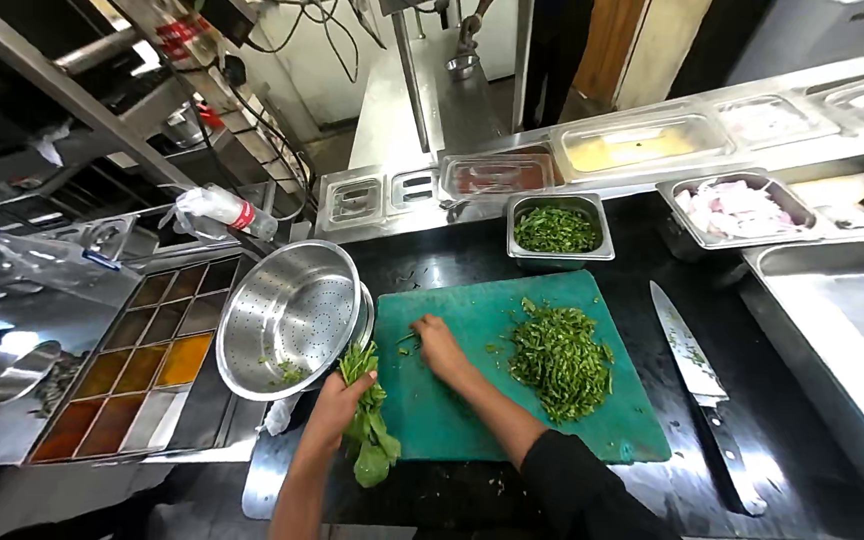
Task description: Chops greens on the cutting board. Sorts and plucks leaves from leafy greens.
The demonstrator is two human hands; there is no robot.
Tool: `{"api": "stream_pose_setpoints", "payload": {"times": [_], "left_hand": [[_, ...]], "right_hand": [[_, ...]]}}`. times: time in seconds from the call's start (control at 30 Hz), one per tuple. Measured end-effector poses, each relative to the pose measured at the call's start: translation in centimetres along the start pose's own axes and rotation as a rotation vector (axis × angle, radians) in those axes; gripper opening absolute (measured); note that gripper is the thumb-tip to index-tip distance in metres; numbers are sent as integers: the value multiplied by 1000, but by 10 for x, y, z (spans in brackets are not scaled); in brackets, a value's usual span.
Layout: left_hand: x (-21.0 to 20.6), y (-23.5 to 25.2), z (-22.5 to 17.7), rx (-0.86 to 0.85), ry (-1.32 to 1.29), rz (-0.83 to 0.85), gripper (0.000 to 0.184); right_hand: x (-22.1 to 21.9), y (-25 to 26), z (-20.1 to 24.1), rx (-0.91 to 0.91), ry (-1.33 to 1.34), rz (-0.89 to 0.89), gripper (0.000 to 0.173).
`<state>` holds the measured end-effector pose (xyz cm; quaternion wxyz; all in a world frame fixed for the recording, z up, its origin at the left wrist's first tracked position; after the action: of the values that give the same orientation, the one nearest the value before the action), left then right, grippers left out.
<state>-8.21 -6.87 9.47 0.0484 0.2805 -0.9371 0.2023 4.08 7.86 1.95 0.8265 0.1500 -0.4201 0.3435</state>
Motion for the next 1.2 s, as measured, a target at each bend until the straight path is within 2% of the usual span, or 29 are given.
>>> {"api": "stream_pose_setpoints", "payload": {"times": [0.1, 0.17, 0.3, 0.47, 0.57, 0.67, 0.77, 0.8, 0.9, 0.97, 1.03, 1.2], "left_hand": [[2, -2, 4, 27, 34, -6, 34], [2, -2, 6, 35, 45, 6, 32], [3, -1, 9, 54, 55, 22, 31], [3, -3, 10, 86, 92, 63, 30], [-6, -2, 12, 96, 101, 110, 30], [-16, 0, 12, 96, 89, 144, 30], [-26, 3, 16, 114, 48, 185, 30], [-30, 4, 18, 121, 32, 202, 31], [-42, 9, 22, 121, 13, 247, 30], [-50, 10, 22, 128, 14, 264, 29], [-57, 11, 25, 134, 17, 255, 29], [-75, 2, 34, 138, -126, 229, 34]], "right_hand": [[-15, 25, -8, 198, -70, 30, 41], [-28, 19, -9, 335, -129, 55, 41], [-25, -34, -14, 452, -170, 232, 35], [-5, -109, -49, 463, -161, 161, 31], [1, -136, -55, 414, -240, 198, 38], [-5, -159, -51, 288, -296, 64, 39], [-2, -167, -43, 204, -358, -46, 26], [1, -167, -37, 170, -379, -15, 22], [16, -153, -13, -9, -390, 265, 26], [21, -142, -5, -111, -369, 328, 29], [24, -128, -11, -221, -192, 305, 29], [15, -104, -23, -467, 763, -27, 10]]}}
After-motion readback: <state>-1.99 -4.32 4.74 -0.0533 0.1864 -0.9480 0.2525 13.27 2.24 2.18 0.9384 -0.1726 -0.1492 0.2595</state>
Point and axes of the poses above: each hand's wrist, its own y-axis towards the middle knuckle, its own x-axis out of the back of the hand, z = x × y, the point moved 3 cm from there along y, towards the middle knuckle, and after that the axes turned 13 degrees about -y, right-handed, at the moved point
